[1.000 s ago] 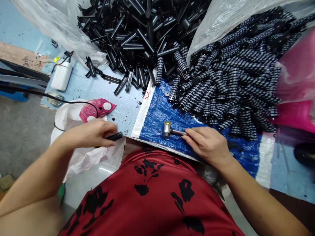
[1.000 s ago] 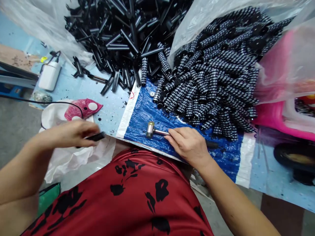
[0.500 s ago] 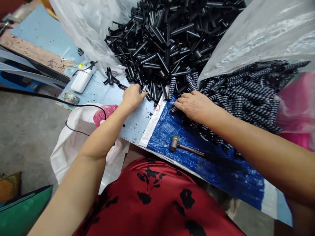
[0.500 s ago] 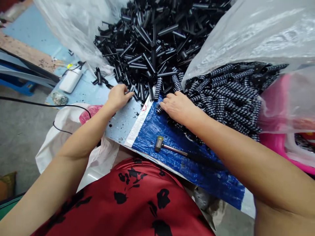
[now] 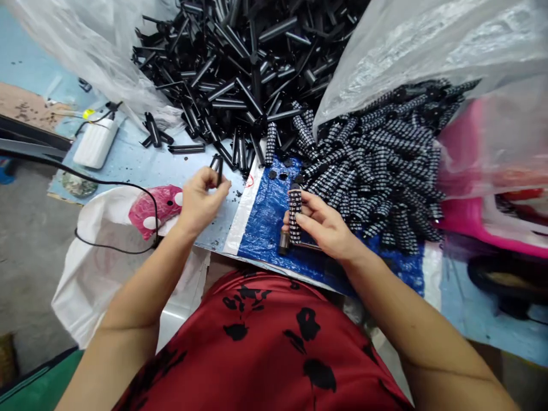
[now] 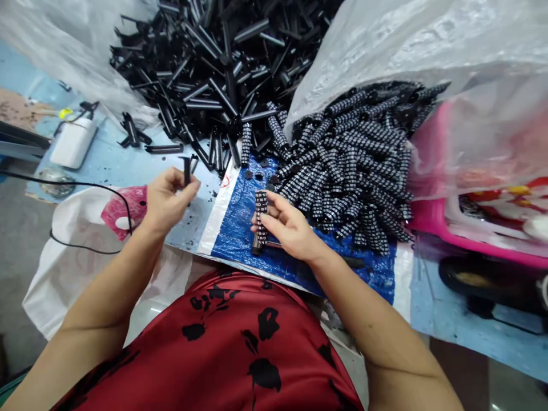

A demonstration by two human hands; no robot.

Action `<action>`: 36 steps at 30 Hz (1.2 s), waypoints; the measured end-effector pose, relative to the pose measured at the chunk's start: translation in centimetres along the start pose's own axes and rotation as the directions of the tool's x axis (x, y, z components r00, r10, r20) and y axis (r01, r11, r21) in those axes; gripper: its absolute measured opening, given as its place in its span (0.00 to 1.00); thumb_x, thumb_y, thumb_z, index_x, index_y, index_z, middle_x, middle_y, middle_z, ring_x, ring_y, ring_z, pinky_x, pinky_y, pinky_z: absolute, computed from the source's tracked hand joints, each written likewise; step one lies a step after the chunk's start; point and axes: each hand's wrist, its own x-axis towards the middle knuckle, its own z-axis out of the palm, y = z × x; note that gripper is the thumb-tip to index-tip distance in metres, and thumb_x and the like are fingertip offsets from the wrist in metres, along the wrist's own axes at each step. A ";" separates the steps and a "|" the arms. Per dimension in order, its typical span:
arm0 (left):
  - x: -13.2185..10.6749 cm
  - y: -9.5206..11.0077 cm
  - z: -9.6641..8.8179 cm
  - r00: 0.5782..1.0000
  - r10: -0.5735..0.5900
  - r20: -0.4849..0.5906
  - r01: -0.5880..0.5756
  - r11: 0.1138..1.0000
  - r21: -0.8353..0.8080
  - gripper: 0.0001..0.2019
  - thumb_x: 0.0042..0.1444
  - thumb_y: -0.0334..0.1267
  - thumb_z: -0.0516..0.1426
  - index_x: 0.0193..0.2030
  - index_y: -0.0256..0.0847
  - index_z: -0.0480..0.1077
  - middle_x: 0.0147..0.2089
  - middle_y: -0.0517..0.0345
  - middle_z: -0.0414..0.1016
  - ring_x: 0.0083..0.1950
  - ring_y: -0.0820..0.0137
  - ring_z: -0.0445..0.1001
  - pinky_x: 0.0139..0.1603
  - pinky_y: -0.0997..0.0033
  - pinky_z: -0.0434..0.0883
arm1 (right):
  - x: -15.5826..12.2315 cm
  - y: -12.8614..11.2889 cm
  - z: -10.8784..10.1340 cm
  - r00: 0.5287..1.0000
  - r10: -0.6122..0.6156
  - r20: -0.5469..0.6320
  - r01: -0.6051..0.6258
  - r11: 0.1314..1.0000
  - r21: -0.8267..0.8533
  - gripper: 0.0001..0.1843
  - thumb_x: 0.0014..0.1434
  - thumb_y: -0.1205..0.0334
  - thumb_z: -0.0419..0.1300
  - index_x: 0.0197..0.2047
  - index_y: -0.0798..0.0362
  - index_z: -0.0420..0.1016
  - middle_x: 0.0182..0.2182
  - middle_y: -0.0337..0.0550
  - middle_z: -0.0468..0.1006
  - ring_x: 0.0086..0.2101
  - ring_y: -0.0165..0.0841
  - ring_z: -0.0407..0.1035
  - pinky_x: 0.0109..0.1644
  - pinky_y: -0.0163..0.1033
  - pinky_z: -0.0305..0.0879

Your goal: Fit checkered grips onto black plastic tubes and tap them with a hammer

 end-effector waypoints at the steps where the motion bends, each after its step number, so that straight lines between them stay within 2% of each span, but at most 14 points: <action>1: -1.3 0.7 0.7 0.992 0.108 0.069 -0.110 0.993 0.037 0.09 0.64 0.40 0.60 0.34 0.41 0.66 0.36 0.55 0.75 0.40 0.67 0.73 0.45 0.64 0.69 | -0.6 0.3 0.5 0.996 0.093 0.016 -0.095 0.976 0.194 0.42 0.67 0.40 0.61 0.73 0.52 0.52 0.45 0.46 0.79 0.40 0.31 0.79 0.45 0.41 0.78; 3: -3.3 1.8 2.1 0.921 0.331 0.203 -0.372 0.903 0.214 0.07 0.68 0.40 0.58 0.40 0.41 0.74 0.47 0.49 0.80 0.52 0.59 0.76 0.55 0.56 0.69 | -1.4 0.5 1.2 0.985 0.172 0.028 -0.168 0.894 0.416 0.42 0.64 0.37 0.62 0.71 0.50 0.54 0.42 0.42 0.77 0.36 0.29 0.77 0.41 0.39 0.77; 5: -4.3 2.3 3.3 0.833 0.436 0.342 -0.550 0.725 0.415 0.09 0.71 0.38 0.56 0.44 0.42 0.79 0.50 0.44 0.81 0.56 0.53 0.75 0.56 0.50 0.66 | -1.8 0.2 1.6 0.986 0.164 -0.002 -0.143 0.863 0.485 0.39 0.64 0.34 0.61 0.66 0.51 0.60 0.38 0.39 0.75 0.33 0.28 0.75 0.38 0.37 0.75; 7: -4.5 2.3 3.7 0.776 0.374 0.508 -0.621 0.593 0.512 0.13 0.72 0.34 0.53 0.49 0.42 0.80 0.43 0.43 0.80 0.48 0.54 0.75 0.49 0.52 0.65 | -2.1 -0.2 1.8 0.985 0.165 -0.040 -0.122 0.854 0.505 0.38 0.62 0.29 0.61 0.59 0.52 0.64 0.34 0.38 0.73 0.31 0.27 0.73 0.36 0.36 0.73; 10: -4.1 2.2 3.1 0.700 0.158 0.697 -0.625 0.608 0.490 0.16 0.69 0.29 0.50 0.53 0.38 0.79 0.37 0.47 0.78 0.39 0.58 0.74 0.40 0.57 0.64 | -2.4 -0.2 1.8 0.969 0.222 -0.106 -0.130 0.827 0.547 0.43 0.54 0.22 0.64 0.51 0.53 0.66 0.33 0.39 0.73 0.30 0.27 0.72 0.34 0.35 0.72; 12: -4.0 2.3 2.5 0.729 0.102 0.677 -0.535 0.703 0.469 0.14 0.70 0.31 0.50 0.51 0.36 0.77 0.40 0.46 0.78 0.40 0.61 0.75 0.41 0.61 0.65 | -2.3 0.0 1.8 0.956 0.248 -0.157 -0.117 0.812 0.572 0.46 0.49 0.20 0.67 0.49 0.54 0.66 0.34 0.39 0.74 0.31 0.27 0.72 0.34 0.35 0.72; 17: -4.8 2.2 2.9 0.913 0.070 0.401 -0.231 0.900 0.369 0.16 0.70 0.47 0.55 0.34 0.39 0.65 0.35 0.51 0.72 0.38 0.65 0.70 0.43 0.62 0.65 | -1.5 0.5 1.9 0.941 0.227 -0.252 -0.039 0.811 0.584 0.43 0.51 0.22 0.67 0.45 0.55 0.67 0.27 0.36 0.67 0.23 0.23 0.64 0.27 0.32 0.61; 20: -5.5 2.0 4.3 0.979 -0.046 0.197 0.016 0.988 0.154 0.08 0.65 0.43 0.58 0.43 0.41 0.66 0.31 0.59 0.67 0.31 0.69 0.67 0.37 0.65 0.63 | -1.4 0.6 1.9 0.935 0.219 -0.280 -0.007 0.799 0.601 0.42 0.54 0.22 0.64 0.47 0.54 0.68 0.23 0.32 0.61 0.19 0.20 0.53 0.23 0.31 0.50; 23: -5.8 3.0 5.4 0.940 -0.244 0.237 0.309 0.906 -0.289 0.24 0.63 0.48 0.61 0.60 0.42 0.62 0.30 0.65 0.66 0.25 0.73 0.66 0.29 0.70 0.62 | -1.8 0.5 1.9 0.934 0.216 -0.286 0.006 0.788 0.615 0.41 0.55 0.22 0.63 0.53 0.51 0.69 0.22 0.30 0.58 0.17 0.20 0.49 0.23 0.32 0.49; 26: -6.0 5.5 6.0 0.866 -0.267 0.423 0.466 0.738 -0.488 0.22 0.64 0.55 0.61 0.52 0.41 0.65 0.32 0.62 0.71 0.23 0.76 0.67 0.26 0.72 0.62 | -2.1 0.5 2.0 0.924 0.221 -0.313 0.041 0.755 0.654 0.39 0.56 0.25 0.64 0.52 0.51 0.69 0.22 0.30 0.58 0.18 0.21 0.50 0.22 0.32 0.50; 29: -6.5 8.1 7.3 0.836 -0.195 0.513 0.483 0.706 -0.517 0.19 0.65 0.55 0.62 0.46 0.41 0.66 0.32 0.62 0.73 0.22 0.78 0.65 0.24 0.72 0.61 | -1.8 0.6 2.6 0.876 0.247 -0.414 0.121 0.718 0.685 0.33 0.57 0.30 0.63 0.46 0.52 0.68 0.28 0.37 0.69 0.25 0.23 0.64 0.30 0.32 0.65; 31: -7.0 9.3 8.7 0.860 -0.162 0.484 0.435 0.731 -0.526 0.19 0.61 0.54 0.66 0.43 0.41 0.68 0.33 0.61 0.74 0.26 0.77 0.67 0.29 0.71 0.65 | -1.4 0.6 3.2 0.845 0.256 -0.469 0.142 0.739 0.659 0.30 0.59 0.32 0.61 0.46 0.53 0.69 0.39 0.44 0.76 0.37 0.28 0.74 0.41 0.35 0.75; 34: -7.4 10.0 10.3 0.911 -0.122 0.394 0.330 0.788 -0.519 0.19 0.53 0.51 0.71 0.39 0.40 0.73 0.35 0.59 0.74 0.34 0.73 0.68 0.38 0.69 0.69 | -1.1 0.9 3.8 0.838 0.206 -0.505 0.129 0.824 0.551 0.34 0.64 0.30 0.53 0.52 0.54 0.71 0.55 0.52 0.77 0.52 0.35 0.76 0.55 0.42 0.78; 36: -7.5 9.9 10.3 0.913 -0.133 0.387 0.332 0.794 -0.510 0.18 0.54 0.51 0.70 0.38 0.40 0.74 0.33 0.59 0.72 0.34 0.72 0.66 0.37 0.68 0.67 | -1.6 1.3 3.4 0.857 0.068 -0.510 0.148 0.917 0.371 0.38 0.67 0.29 0.52 0.60 0.55 0.70 0.63 0.56 0.73 0.60 0.38 0.74 0.64 0.46 0.76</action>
